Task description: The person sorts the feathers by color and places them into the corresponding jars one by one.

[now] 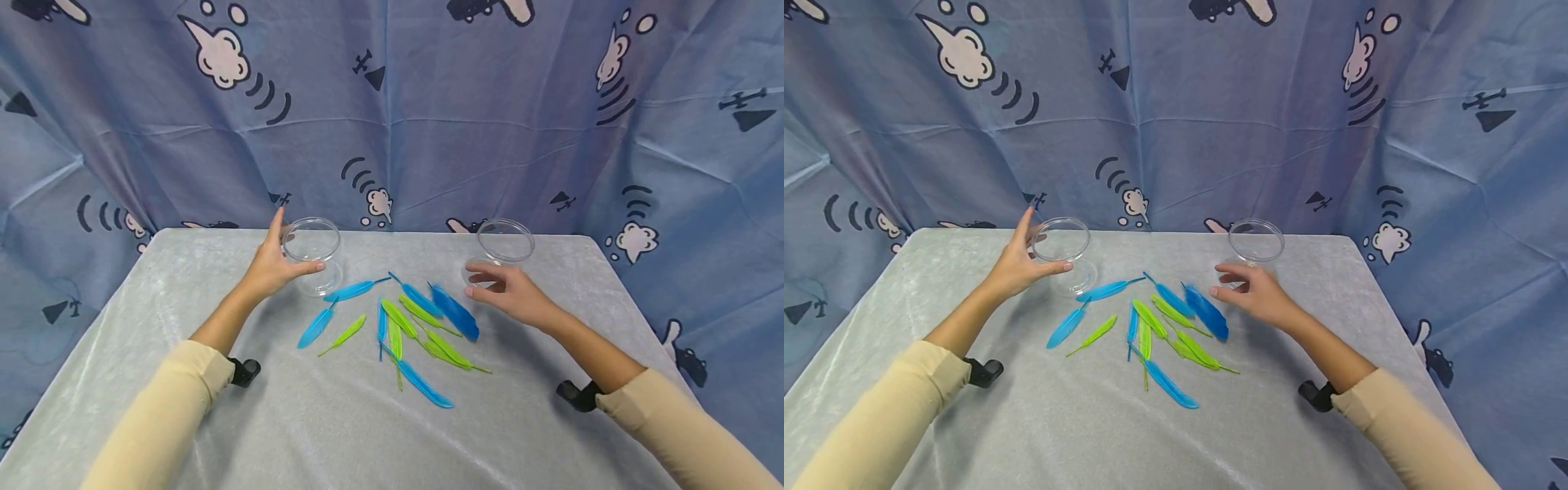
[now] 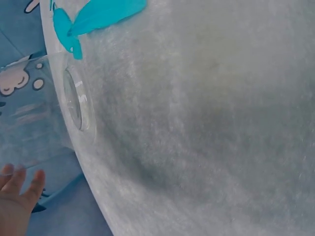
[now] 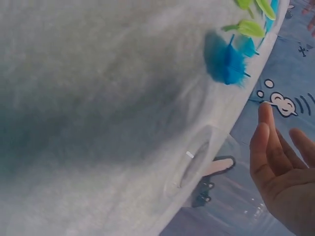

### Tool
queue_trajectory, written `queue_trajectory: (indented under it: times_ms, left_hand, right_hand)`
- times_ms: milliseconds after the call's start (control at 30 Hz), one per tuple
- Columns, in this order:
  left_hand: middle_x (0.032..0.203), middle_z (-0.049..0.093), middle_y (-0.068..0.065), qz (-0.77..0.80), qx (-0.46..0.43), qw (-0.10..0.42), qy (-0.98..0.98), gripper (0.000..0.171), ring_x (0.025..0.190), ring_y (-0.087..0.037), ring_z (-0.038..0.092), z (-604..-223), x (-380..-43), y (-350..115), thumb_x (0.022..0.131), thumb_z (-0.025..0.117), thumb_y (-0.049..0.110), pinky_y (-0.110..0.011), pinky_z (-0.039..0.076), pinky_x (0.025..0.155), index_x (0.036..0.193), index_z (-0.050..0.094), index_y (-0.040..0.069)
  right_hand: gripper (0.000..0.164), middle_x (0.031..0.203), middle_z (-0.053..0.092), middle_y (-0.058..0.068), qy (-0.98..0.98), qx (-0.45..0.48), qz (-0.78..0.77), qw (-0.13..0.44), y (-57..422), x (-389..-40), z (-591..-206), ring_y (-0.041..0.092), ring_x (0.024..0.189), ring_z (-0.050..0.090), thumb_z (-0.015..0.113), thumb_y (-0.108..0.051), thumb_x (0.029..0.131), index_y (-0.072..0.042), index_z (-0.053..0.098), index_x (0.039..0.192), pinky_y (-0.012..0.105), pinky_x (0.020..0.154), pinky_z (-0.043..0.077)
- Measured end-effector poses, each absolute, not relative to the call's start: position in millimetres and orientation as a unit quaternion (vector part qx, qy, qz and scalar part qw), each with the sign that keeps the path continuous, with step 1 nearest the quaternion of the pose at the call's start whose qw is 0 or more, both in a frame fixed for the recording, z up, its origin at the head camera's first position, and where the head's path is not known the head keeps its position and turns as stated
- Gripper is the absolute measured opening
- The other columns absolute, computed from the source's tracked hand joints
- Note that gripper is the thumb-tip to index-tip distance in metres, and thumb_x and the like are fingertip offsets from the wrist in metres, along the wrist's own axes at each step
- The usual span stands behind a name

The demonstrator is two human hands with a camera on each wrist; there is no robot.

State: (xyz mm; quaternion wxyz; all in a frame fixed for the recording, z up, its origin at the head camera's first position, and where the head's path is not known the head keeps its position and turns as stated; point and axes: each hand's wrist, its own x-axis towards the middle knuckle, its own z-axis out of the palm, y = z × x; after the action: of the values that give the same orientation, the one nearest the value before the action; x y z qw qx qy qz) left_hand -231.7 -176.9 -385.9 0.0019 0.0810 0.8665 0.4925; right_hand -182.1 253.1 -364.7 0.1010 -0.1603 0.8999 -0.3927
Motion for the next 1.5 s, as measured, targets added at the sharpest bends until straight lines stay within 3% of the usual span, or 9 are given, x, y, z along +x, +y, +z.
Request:
queue_trajectory:
  times_ms: [167, 533, 767, 1067, 1500]
  left_hand:
    - [0.161, 0.025, -0.015, 0.499, 0.069, 0.009, 0.864, 0.13, 0.147, -0.032, 0.027, -389.1, -233.1, -177.8, 0.076, 0.088, 0.038, -0.056, 0.03, 0.114, 0.16, -0.009, 0.021]
    - [0.159, 0.027, -0.015, 0.521, 0.054, 0.03, 0.851, 0.114, 0.147, -0.032, 0.025, -400.7, -237.1, -178.8, 0.077, 0.087, 0.037, -0.055, 0.03, 0.114, 0.16, 0.013, 0.015]
    - [0.157, 0.03, -0.015, 0.524, 0.059, 0.022, 0.849, 0.109, 0.146, -0.033, 0.028, -402.8, -237.4, -177.7, 0.078, 0.087, 0.037, -0.055, 0.031, 0.113, 0.159, 0.017, 0.014]
    - [0.157, 0.03, -0.016, 0.53, 0.064, 0.023, 0.845, 0.109, 0.145, -0.034, 0.027, -404.6, -237.7, -179.6, 0.079, 0.086, 0.037, -0.055, 0.031, 0.113, 0.159, 0.016, 0.013]
    - [0.157, 0.031, -0.016, 0.525, 0.064, 0.022, 0.849, 0.108, 0.145, -0.035, 0.027, -406.2, -238.6, -180.1, 0.079, 0.085, 0.038, -0.056, 0.031, 0.112, 0.159, 0.016, 0.013]
  right_hand:
    - [0.06, 0.137, 0.056, 0.024, 0.896, -0.124, -0.403, 0.143, 254.3, -185.0, -374.9, 0.037, 0.114, 0.062, 0.065, -0.031, 0.098, -0.001, 0.046, 0.146, 0.048, 0.086, 0.056]
    - [0.057, 0.117, 0.064, 0.026, 0.883, -0.084, -0.426, 0.177, 251.7, -187.9, -392.7, 0.03, 0.086, 0.072, 0.068, -0.025, 0.097, 0.007, 0.049, 0.139, 0.039, 0.066, 0.057]
    - [0.057, 0.111, 0.066, 0.023, 0.879, -0.046, -0.43, 0.198, 248.2, -188.9, -398.6, 0.027, 0.081, 0.072, 0.07, -0.025, 0.094, 0.007, 0.049, 0.136, 0.038, 0.066, 0.058]
    - [0.052, 0.088, 0.07, 0.01, 0.887, -0.045, -0.408, 0.213, 243.9, -187.5, -406.2, 0.021, 0.071, 0.064, 0.071, -0.018, 0.092, 0.008, 0.05, 0.132, 0.035, 0.064, 0.057]
    - [0.042, 0.079, 0.069, 0.008, 0.892, -0.064, -0.402, 0.196, 246.1, -190.0, -413.2, 0.02, 0.068, 0.063, 0.07, -0.007, 0.091, 0.008, 0.054, 0.127, 0.033, 0.064, 0.055]
